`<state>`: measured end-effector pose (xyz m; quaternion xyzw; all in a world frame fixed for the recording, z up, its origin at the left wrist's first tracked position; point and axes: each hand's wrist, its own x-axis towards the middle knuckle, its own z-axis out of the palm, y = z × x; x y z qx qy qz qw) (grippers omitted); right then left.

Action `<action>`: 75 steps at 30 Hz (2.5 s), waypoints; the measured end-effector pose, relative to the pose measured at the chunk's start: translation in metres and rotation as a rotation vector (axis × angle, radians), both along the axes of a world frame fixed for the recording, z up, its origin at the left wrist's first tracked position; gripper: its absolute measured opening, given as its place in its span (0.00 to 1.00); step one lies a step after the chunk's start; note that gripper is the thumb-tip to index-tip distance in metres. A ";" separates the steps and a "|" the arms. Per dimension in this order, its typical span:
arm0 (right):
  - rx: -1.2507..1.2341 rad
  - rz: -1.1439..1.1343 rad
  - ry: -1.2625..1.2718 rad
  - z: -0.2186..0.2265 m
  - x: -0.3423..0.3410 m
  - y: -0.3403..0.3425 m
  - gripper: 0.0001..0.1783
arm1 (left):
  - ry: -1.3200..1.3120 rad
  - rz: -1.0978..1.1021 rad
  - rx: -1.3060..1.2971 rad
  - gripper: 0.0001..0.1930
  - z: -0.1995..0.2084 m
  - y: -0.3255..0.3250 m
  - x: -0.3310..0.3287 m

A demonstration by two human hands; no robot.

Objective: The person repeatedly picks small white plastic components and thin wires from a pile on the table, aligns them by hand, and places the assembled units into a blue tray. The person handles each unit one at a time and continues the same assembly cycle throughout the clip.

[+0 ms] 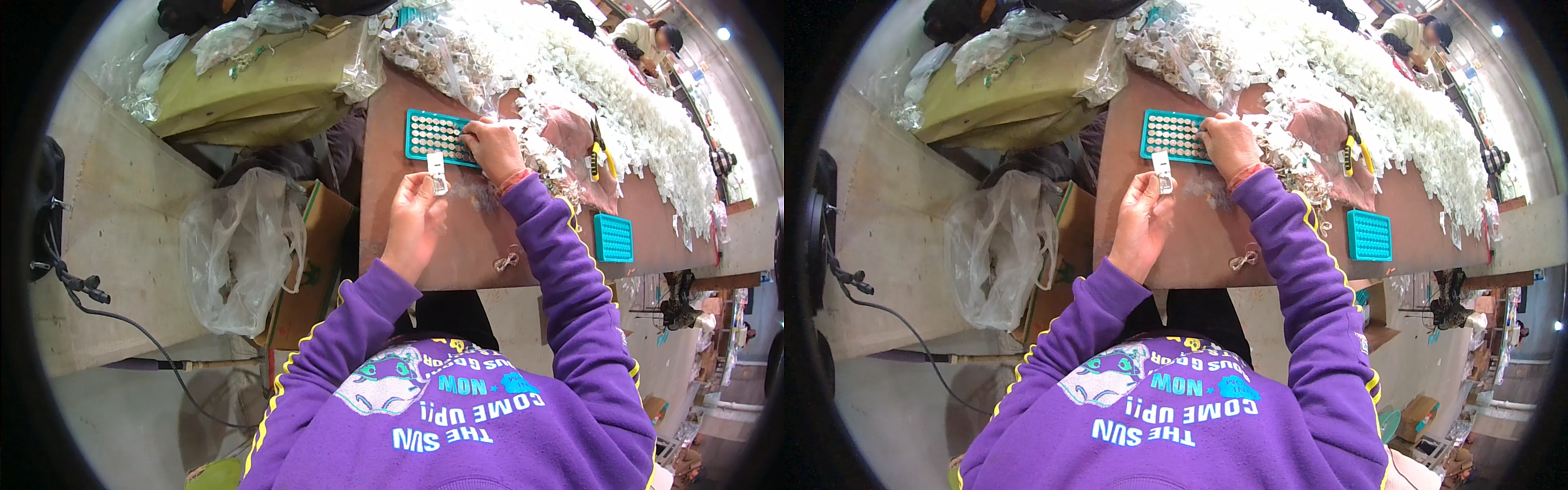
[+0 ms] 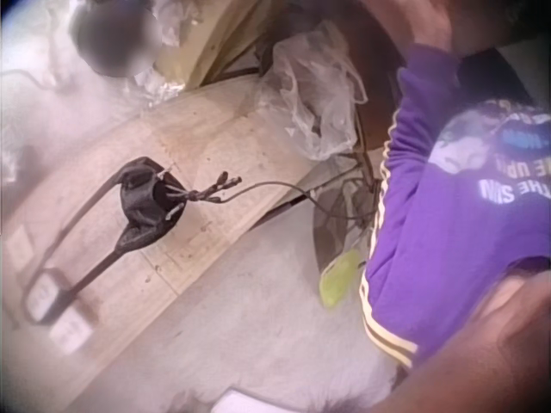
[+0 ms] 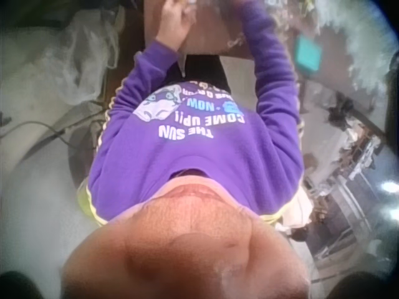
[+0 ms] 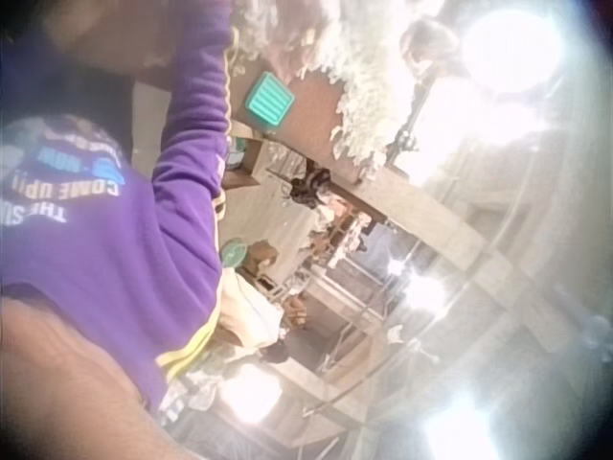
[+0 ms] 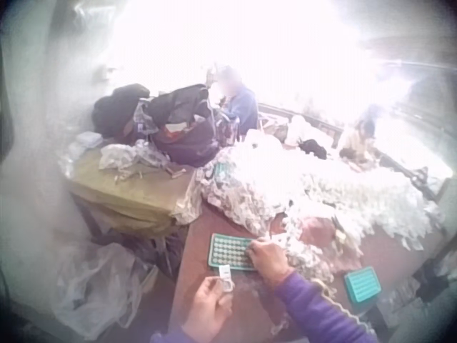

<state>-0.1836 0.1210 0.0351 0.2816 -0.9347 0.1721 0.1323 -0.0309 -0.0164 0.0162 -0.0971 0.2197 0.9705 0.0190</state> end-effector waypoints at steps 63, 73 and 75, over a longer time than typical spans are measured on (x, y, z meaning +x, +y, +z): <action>-0.393 0.285 -0.169 0.067 0.099 -0.010 0.08 | 0.075 0.020 -0.095 0.06 -0.002 0.002 -0.003; -0.467 0.236 -0.414 0.063 0.092 -0.002 0.07 | 0.066 -0.053 -0.084 0.07 -0.006 0.002 -0.002; -0.369 0.255 -0.164 0.058 0.099 -0.004 0.07 | 0.064 -0.045 -0.064 0.07 -0.007 0.001 -0.003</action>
